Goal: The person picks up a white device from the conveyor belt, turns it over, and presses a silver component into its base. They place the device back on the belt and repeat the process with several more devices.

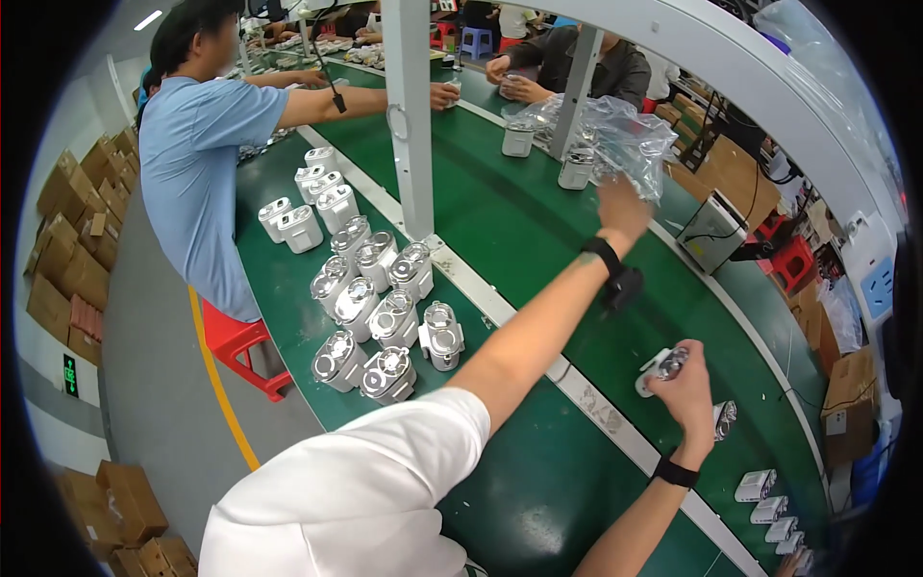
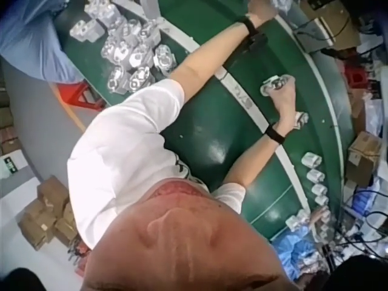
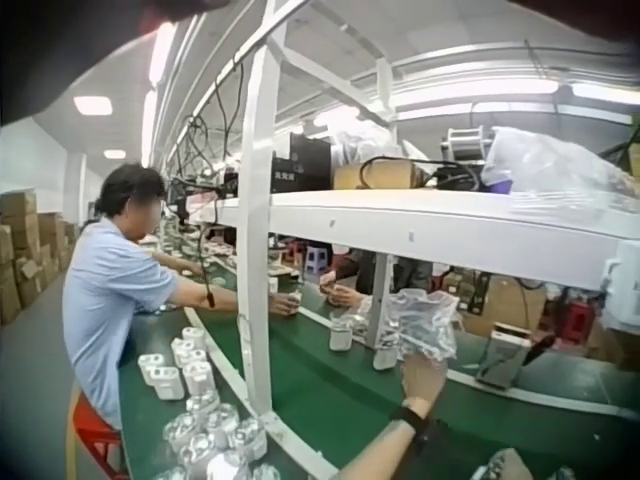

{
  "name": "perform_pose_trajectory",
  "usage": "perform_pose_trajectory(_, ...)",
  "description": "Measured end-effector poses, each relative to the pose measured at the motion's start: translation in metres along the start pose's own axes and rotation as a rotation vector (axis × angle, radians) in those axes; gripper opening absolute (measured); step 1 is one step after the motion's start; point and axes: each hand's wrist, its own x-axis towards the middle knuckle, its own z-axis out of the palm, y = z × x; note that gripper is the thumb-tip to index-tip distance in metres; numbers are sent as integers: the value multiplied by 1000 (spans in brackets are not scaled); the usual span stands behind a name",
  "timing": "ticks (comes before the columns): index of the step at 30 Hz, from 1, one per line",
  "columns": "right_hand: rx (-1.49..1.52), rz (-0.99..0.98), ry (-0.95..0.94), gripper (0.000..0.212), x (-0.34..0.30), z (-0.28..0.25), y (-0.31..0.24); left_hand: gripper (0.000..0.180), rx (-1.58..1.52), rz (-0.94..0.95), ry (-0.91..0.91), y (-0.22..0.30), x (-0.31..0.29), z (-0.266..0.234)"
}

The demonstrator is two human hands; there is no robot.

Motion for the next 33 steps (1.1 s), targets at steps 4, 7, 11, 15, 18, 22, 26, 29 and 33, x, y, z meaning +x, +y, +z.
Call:
perform_pose_trajectory(4,-17,69,-107,65,1,1,7,57,20,103,19,-40,18,55)
perform_pose_trajectory(7,-28,64,-117,67,2,1,14,54,-53,73,-57,-65,23,89)
perform_pose_trajectory(11,13,-7,-88,69,8,7,27,56,-132,-23,-93,-82,29,96)
perform_pose_trajectory(15,62,54,-90,76,8,-3,41,58,-195,-130,-17,-34,-1,91)
perform_pose_trajectory(18,62,73,-122,86,8,-8,40,51,-427,-264,-107,-17,-14,64)
perform_pose_trajectory(22,-40,-86,-121,100,8,-9,39,49,-543,-230,-161,3,-43,21)
perform_pose_trajectory(26,183,-192,411,90,12,-26,16,40,-667,364,-26,55,-94,-8)
perform_pose_trajectory(29,768,-8,558,78,16,-26,-9,37,-700,699,-46,79,-116,-30)
perform_pose_trajectory(33,708,-149,568,69,25,-18,-5,50,-686,788,-213,94,-127,-42)
